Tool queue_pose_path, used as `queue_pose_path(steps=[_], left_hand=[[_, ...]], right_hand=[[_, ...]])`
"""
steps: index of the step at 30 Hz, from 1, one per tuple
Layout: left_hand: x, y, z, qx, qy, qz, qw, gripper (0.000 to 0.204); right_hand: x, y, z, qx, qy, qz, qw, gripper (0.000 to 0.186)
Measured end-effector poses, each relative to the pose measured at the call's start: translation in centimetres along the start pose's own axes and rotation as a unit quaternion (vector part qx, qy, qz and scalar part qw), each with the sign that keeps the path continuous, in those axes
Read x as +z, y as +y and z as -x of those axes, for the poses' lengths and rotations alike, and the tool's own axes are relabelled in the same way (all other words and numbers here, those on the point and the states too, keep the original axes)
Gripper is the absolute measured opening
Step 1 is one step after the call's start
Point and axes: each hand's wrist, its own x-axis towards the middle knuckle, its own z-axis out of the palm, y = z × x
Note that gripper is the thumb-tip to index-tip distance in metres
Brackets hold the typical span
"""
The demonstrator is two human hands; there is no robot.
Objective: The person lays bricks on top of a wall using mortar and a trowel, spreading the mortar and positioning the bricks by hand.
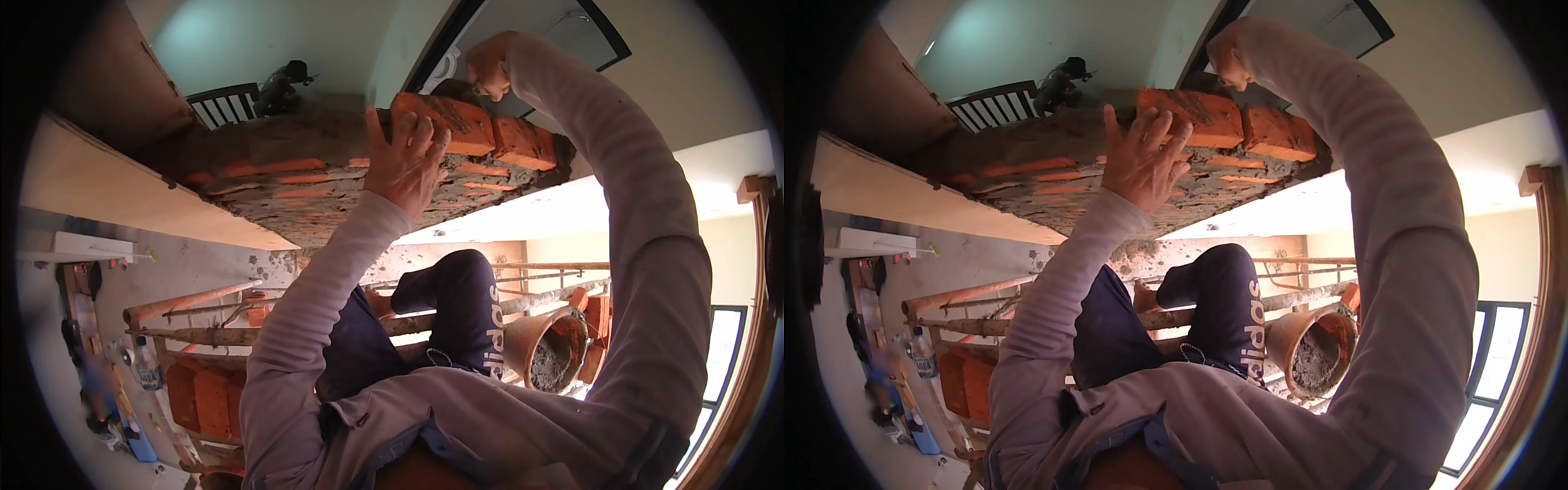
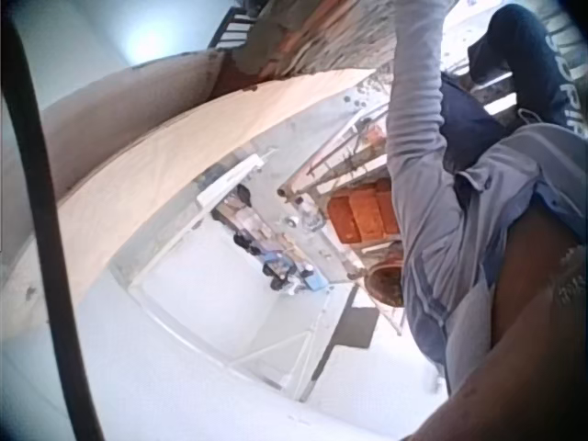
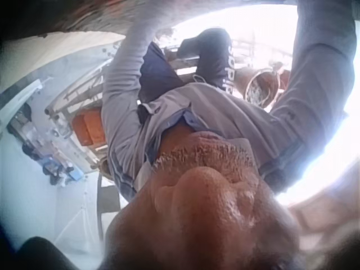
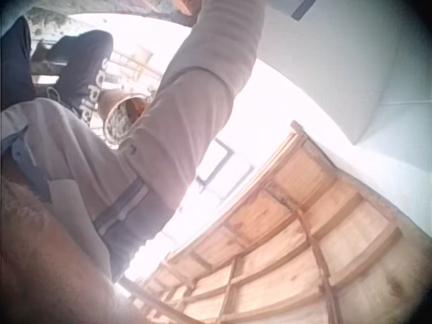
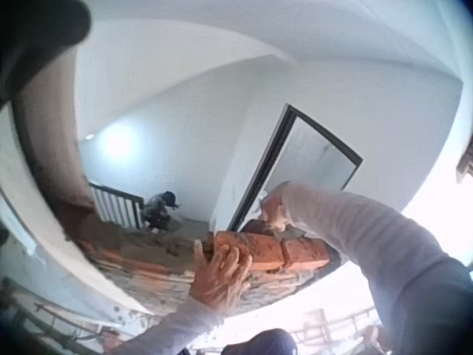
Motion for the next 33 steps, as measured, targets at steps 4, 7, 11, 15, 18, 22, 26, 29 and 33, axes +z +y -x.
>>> queue_pose_path(steps=[4, 7, 11, 15, 18, 22, 26, 29, 33], left_hand=[[0.1, 0.1, 0.0, 0.000, 0.000, -0.001, 1.000, 0.060], [0.0, 0.1, 0.2, -0.007, -0.005, -0.016, 1.000, 0.062], [0.1, 0.4, 0.2, -0.005, -0.011, -0.007, 1.000, 0.063], [0.4, -0.1, 0.7, -0.005, 0.001, 0.019, 1.000, 0.068], [0.8, -0.1, 1.0, -0.002, 0.011, 0.033, 0.999, 0.070], [0.9, 0.2, 1.4, -0.005, 0.015, 0.048, 0.999, 0.069], [1.0, 0.5, 2.1, 0.006, 0.023, 0.024, 0.999, 0.066], [1.3, 0.3, 3.1, -0.005, 0.022, 0.027, 0.999, 0.068], [1.1, -0.2, 2.3, -0.011, 0.018, -0.023, 1.000, 0.068]], right_hand=[[-0.1, 1.9, 0.0, -0.081, 0.045, -0.140, 0.986, 0.017], [-0.7, 1.7, 0.5, -0.085, 0.050, -0.225, 0.969, 0.019], [0.7, 3.4, -2.0, -0.139, 0.085, -0.315, 0.935, 0.028], [1.7, 4.6, -3.9, -0.160, 0.089, -0.431, 0.884, 0.041], [2.6, 6.5, -4.8, -0.243, 0.073, -0.504, 0.825, 0.045], [3.9, 8.0, -2.3, -0.247, 0.085, -0.524, 0.810, 0.046], [9.1, 6.4, 6.7, -0.198, 0.247, -0.536, 0.782, 0.041], [15.2, 1.6, 11.2, -0.160, 0.404, -0.523, 0.734, 0.036], [21.5, -3.5, 12.3, -0.002, 0.625, -0.218, 0.750, 0.034]])
